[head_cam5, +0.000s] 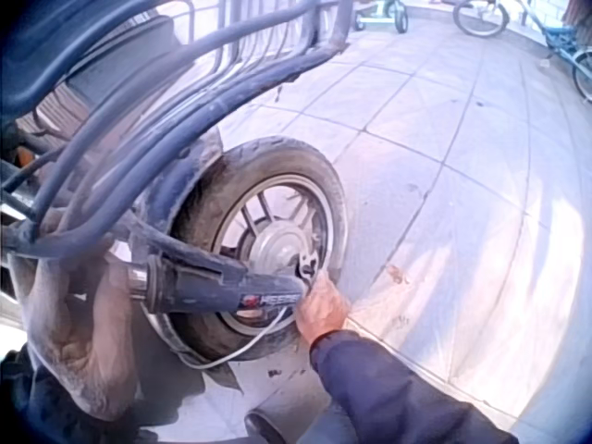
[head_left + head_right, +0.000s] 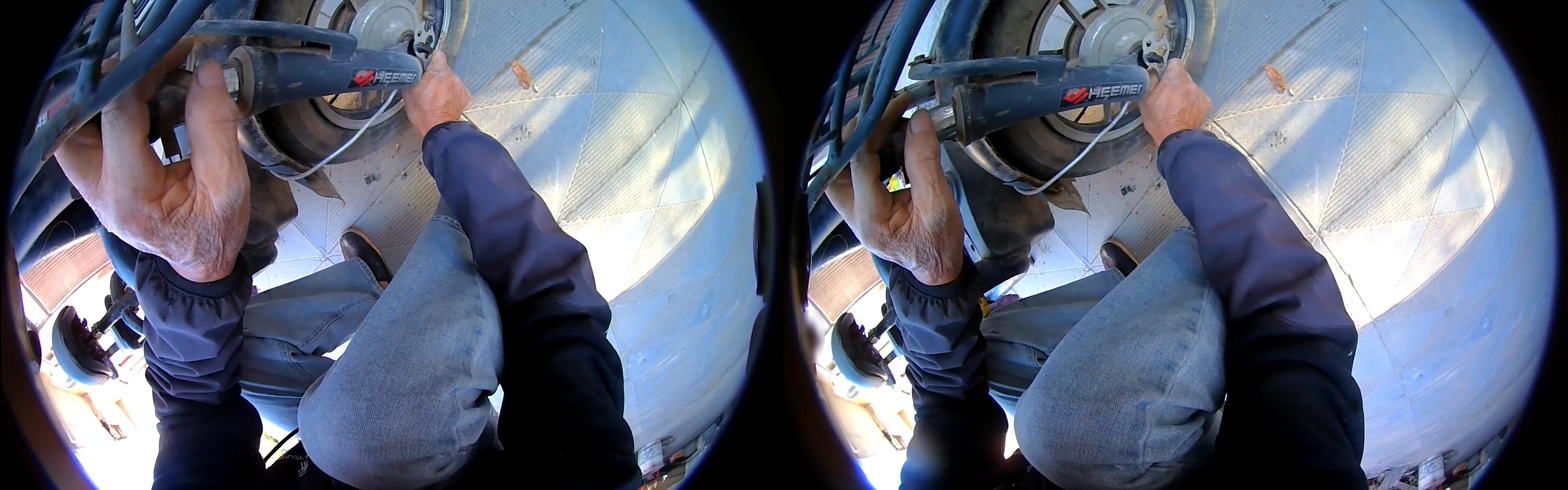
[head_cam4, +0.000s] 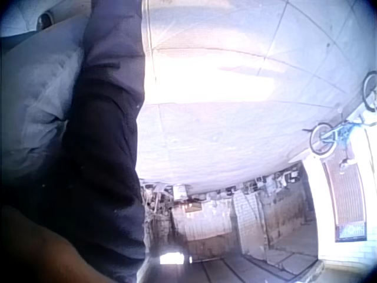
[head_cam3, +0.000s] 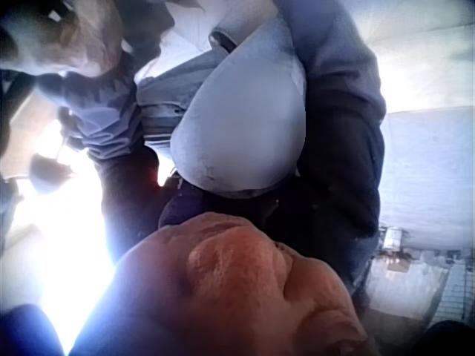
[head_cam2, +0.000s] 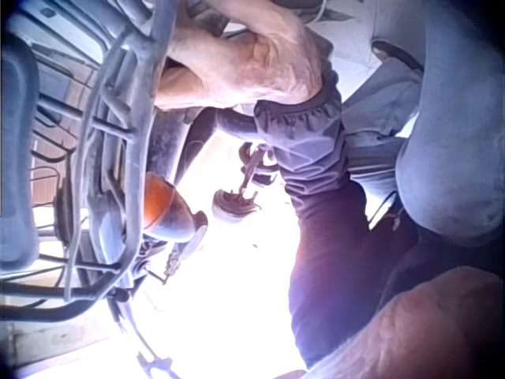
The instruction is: The person cleans the scooter's body with a cloth and a brush. They then use a multi-tool to tighten a bolt on the front wheel hub. Finally, they use pliers to adjust a cable near the wheel.
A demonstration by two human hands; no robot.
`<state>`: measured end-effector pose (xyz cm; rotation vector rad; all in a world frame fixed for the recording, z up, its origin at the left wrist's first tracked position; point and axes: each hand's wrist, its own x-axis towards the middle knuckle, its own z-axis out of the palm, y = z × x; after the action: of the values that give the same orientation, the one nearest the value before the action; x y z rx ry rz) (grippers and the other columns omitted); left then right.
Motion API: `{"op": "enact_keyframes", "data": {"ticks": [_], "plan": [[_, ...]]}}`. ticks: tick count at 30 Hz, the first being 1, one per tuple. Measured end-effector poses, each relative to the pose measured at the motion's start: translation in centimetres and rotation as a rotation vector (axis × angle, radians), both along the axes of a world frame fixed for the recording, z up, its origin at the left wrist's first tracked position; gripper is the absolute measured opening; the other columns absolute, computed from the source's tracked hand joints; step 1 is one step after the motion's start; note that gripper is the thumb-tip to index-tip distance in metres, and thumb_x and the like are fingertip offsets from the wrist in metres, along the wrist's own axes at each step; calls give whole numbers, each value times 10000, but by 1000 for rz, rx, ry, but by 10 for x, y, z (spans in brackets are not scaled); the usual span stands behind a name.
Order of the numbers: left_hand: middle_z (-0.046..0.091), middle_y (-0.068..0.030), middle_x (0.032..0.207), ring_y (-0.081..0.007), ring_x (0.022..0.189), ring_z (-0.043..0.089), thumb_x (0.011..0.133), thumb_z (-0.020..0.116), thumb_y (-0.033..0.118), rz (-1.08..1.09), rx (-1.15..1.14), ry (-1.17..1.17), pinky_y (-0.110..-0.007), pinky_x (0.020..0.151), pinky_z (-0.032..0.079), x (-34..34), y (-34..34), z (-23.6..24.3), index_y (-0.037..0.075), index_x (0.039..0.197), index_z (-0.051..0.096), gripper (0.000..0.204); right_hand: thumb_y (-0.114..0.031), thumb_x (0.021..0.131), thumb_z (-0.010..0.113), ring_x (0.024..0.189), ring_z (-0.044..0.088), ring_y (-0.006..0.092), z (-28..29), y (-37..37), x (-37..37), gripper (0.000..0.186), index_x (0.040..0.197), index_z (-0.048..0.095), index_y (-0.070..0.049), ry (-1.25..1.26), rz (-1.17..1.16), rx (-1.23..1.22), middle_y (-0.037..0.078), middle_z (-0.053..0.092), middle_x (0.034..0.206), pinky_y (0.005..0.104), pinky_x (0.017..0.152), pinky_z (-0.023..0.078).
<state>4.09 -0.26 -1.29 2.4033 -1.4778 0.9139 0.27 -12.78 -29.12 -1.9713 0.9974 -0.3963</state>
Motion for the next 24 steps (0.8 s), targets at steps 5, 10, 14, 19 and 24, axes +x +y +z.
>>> {"op": "enact_keyframes", "data": {"ticks": [5, 10, 14, 19, 24], "plan": [[615, -155, 1093, -279, 1014, 609, 805, 783, 238, -67, 15, -42, -439, 897, 503, 11, 4, 0, 55, 1045, 726, 308, -291, 827, 620, 716, 646, 411, -18, 0, 3, 269, 888, 561, -36, -100, -31, -109, 203, 668, 784, 492, 651, 497], [645, -140, 1035, -263, 959, 624, 805, 786, 214, -76, -10, -41, -419, 883, 507, 9, -2, -3, 56, 1027, 729, 277, -281, 812, 629, 672, 650, 397, -29, -1, 6, 254, 876, 561, -45, -159, -17, -212, 200, 664, 760, 487, 619, 503], [656, -96, 891, -212, 857, 599, 780, 810, 221, -13, 70, -80, -358, 783, 510, 1, -9, -2, 69, 946, 748, 234, -291, 779, 661, 716, 643, 414, -32, -3, 6, 295, 937, 564, -61, -151, 8, -190, 204, 663, 767, 488, 651, 504], [627, -57, 792, -181, 773, 541, 757, 824, 249, 31, 157, -132, -334, 706, 473, -4, -9, 2, 81, 847, 749, 205, -276, 763, 675, 737, 637, 427, -34, -5, 5, 313, 969, 565, -68, -155, 37, -198, 209, 660, 767, 494, 672, 499], [612, -27, 763, -175, 742, 515, 758, 809, 201, -86, 189, -175, -331, 697, 412, 0, -14, 12, 91, 803, 725, 146, -301, 854, 607, 719, 636, 426, -26, -13, 1, 265, 899, 535, -49, -118, 70, -213, 209, 663, 765, 514, 674, 486]]}}
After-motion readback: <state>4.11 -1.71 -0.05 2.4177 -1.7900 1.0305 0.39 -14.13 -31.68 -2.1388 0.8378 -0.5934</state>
